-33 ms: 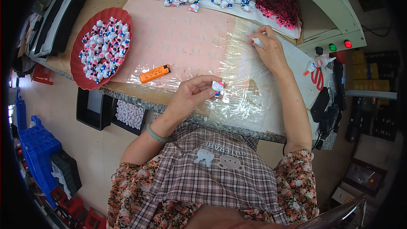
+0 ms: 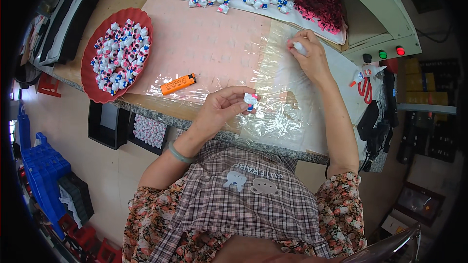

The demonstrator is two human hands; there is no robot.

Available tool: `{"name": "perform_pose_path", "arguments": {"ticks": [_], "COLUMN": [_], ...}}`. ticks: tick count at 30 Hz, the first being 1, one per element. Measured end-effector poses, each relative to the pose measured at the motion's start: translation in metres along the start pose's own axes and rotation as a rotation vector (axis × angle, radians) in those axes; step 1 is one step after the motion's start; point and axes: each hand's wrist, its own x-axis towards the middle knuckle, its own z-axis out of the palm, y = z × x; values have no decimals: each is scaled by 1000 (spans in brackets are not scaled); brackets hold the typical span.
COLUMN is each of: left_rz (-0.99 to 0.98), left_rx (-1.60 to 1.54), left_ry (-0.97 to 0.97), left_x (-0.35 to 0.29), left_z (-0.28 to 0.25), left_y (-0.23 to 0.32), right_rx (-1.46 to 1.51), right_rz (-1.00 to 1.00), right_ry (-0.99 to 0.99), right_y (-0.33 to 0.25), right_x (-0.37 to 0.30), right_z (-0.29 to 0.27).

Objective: Glue small pink bows onto white plastic cat figurines at a factory workstation.

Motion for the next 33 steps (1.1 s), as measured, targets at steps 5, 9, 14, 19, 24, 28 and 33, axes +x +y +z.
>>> {"name": "perform_pose_path", "arguments": {"ticks": [5, 9, 14, 19, 24, 28, 33], "left_rz": [1, 5, 4, 9, 18, 15, -5], "left_rx": [9, -25, -48, -38, -3, 13, 77], "left_ry": [-4, 2, 16, 22, 12, 29, 37], "left_x": [1, 2, 2, 0, -3, -5, -8], "left_z": [0, 2, 4, 8, 11, 13, 17], "left_y": [1, 3, 4, 9, 9, 9, 12], "right_rx": [763, 1042, 1081, 1141, 1062, 1074, 1048], "right_rz": [514, 552, 565, 572, 501, 572, 570], "right_ry": [-130, -117, -139, -160, -226, -240, -255], "right_y": [-42, -60, -78, -96, -117, -125, -126], "right_x": [-11, -26, -45, -59, -70, -75, -78], "right_z": [-17, -16, -17, -18, -19, -16, -12]}}
